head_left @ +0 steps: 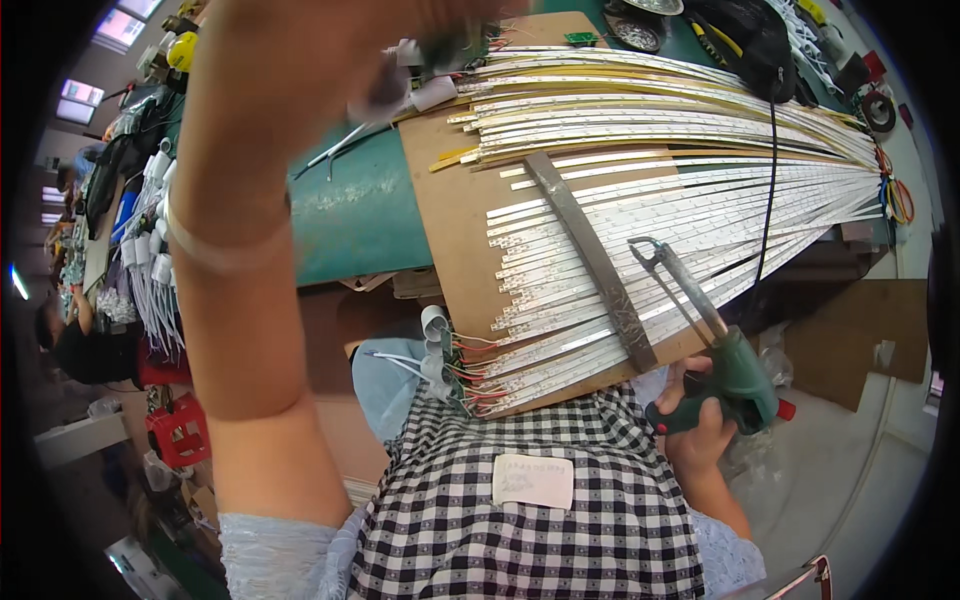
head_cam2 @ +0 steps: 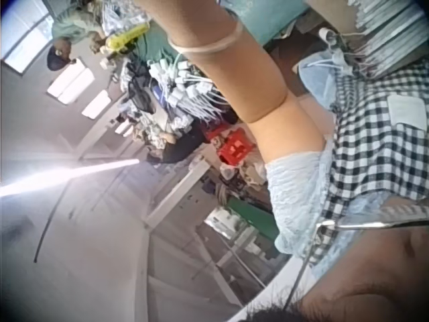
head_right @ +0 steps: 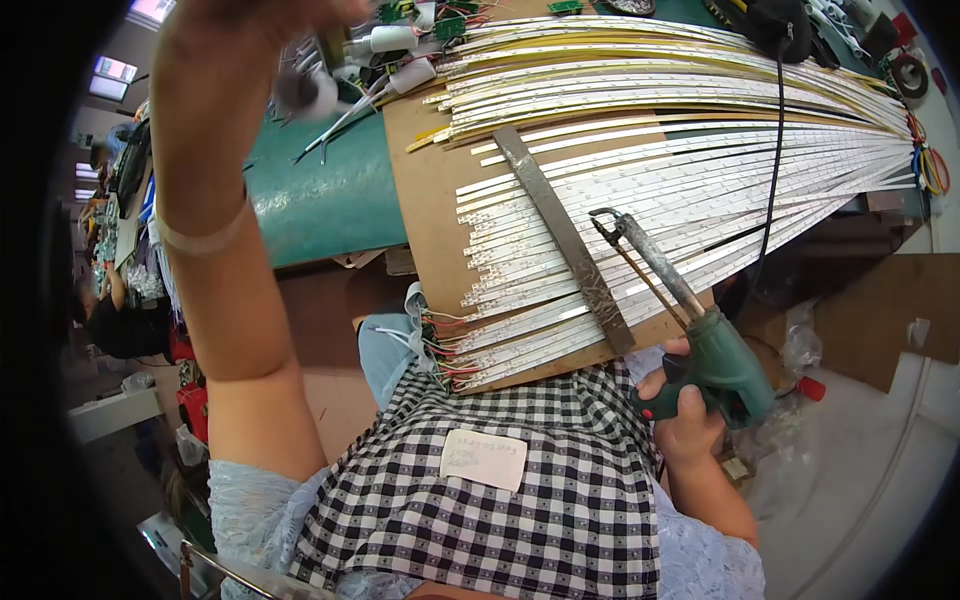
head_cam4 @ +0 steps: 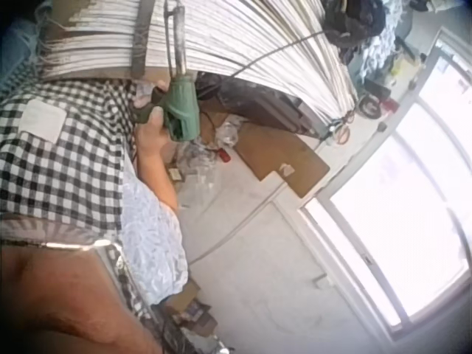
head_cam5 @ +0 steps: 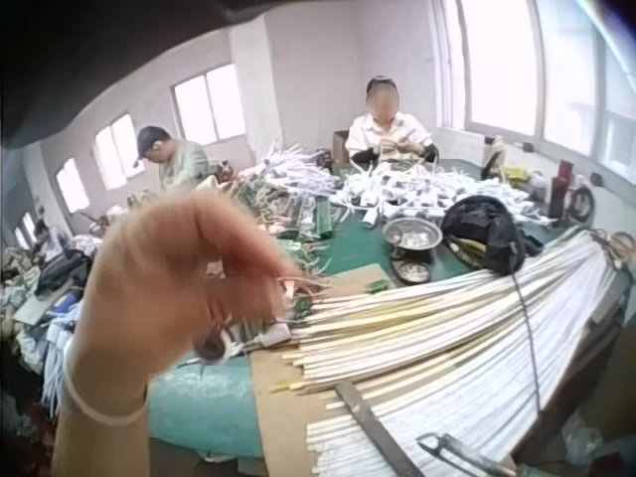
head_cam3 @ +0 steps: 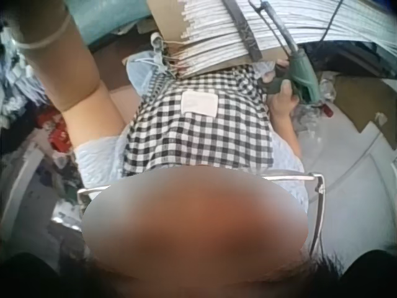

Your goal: The person uses a soldering iron to attach white wires to a large array of parallel metal strips on a workbench. They repeatedly pick up a wire, apply the soldering iron to the connection point, and place the finished unit aside. The process is repetitive and involves handling multiple wires and metal strips.

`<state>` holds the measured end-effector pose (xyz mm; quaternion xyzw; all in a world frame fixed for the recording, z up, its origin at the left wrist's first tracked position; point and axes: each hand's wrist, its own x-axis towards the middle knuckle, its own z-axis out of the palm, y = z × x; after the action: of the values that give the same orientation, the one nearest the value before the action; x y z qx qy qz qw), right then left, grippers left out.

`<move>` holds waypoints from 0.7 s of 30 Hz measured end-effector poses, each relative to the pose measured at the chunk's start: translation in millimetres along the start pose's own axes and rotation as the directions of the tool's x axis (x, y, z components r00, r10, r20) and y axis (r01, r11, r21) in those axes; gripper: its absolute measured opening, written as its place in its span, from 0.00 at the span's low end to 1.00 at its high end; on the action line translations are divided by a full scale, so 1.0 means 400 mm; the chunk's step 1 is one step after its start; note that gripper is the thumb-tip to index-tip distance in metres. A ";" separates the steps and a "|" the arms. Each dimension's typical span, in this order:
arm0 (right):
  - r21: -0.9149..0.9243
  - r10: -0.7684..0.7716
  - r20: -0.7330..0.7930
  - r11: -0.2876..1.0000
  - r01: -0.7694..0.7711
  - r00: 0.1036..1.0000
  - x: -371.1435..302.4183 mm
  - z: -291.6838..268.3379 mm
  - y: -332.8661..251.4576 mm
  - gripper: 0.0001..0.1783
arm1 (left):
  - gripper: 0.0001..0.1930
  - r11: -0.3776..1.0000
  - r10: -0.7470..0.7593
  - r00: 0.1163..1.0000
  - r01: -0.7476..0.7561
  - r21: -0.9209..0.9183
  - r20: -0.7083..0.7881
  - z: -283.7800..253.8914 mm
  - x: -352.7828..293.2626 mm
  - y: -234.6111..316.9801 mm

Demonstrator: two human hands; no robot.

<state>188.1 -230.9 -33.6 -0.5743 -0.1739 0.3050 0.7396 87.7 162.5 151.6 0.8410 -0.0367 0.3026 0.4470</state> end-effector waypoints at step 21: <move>0.087 0.182 0.381 0.969 -0.231 0.907 0.037 0.111 -0.040 0.35 | 0.04 0.739 -0.482 0.875 0.437 0.513 -0.052 0.337 -0.445 0.060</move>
<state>176.5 -190.8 -7.1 -0.4721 -0.2279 0.4950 0.6930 -1.0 6.6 16.2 0.9232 0.2345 0.1459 0.2672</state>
